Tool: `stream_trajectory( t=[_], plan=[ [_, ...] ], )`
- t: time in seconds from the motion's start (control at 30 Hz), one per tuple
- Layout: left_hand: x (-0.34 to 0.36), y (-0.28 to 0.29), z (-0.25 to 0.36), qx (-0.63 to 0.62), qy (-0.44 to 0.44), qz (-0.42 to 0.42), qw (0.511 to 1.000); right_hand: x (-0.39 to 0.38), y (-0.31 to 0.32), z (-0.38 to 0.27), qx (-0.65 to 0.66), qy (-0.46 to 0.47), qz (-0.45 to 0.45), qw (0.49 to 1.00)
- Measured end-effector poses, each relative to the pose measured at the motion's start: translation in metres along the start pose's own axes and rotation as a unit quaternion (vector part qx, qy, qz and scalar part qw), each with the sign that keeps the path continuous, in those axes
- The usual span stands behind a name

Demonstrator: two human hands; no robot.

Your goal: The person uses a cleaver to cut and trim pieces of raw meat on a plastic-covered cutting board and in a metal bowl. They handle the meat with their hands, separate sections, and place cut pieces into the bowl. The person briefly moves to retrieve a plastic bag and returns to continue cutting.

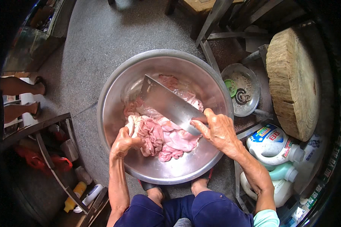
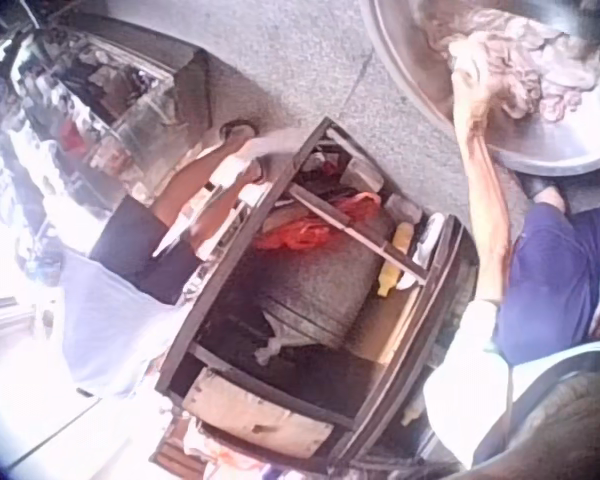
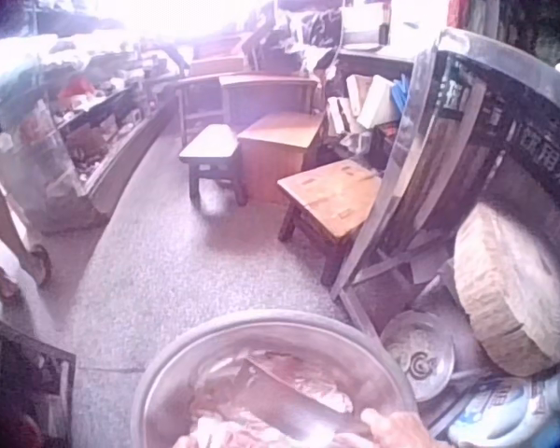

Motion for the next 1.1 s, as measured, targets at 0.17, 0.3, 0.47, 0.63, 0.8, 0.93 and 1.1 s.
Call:
stream_trajectory(
  t=[0.17, 0.3, 0.47, 0.63, 0.8, 0.93, 1.1],
  plan=[
    [-0.011, -0.010, -0.007, -0.185, 0.057, -0.064, 0.979, -0.007, -0.005, 0.001, 0.031, -0.003, -0.027, 0.999],
    [-0.010, -0.013, -0.015, -0.350, 0.046, -0.118, 0.928, -0.018, -0.006, -0.008, 0.064, -0.009, -0.081, 0.995],
    [0.020, -0.007, -0.021, -0.505, -0.018, -0.128, 0.854, -0.028, -0.005, -0.018, 0.099, 0.025, -0.104, 0.989],
    [0.045, 0.002, -0.030, -0.654, -0.031, -0.082, 0.751, -0.026, -0.023, -0.016, 0.154, -0.010, -0.140, 0.978],
    [0.041, -0.004, -0.029, -0.702, -0.048, -0.097, 0.704, -0.017, -0.061, 0.003, 0.140, -0.038, -0.179, 0.973],
    [0.033, -0.013, -0.004, -0.716, -0.034, -0.081, 0.692, -0.018, -0.067, 0.009, 0.170, -0.037, -0.159, 0.972],
    [0.025, -0.004, -0.020, -0.734, -0.021, -0.111, 0.670, -0.019, -0.051, 0.000, 0.071, -0.051, -0.136, 0.987]
  ],
)
Point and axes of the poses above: each hand's wrist, its own x-axis towards the middle knuckle, its own y-axis out of the back of the hand, z = x × y, the point moved 6 cm from there along x, towards the middle knuckle, and after that the axes turned 9 degrees about -y, right-handed, at the moved point
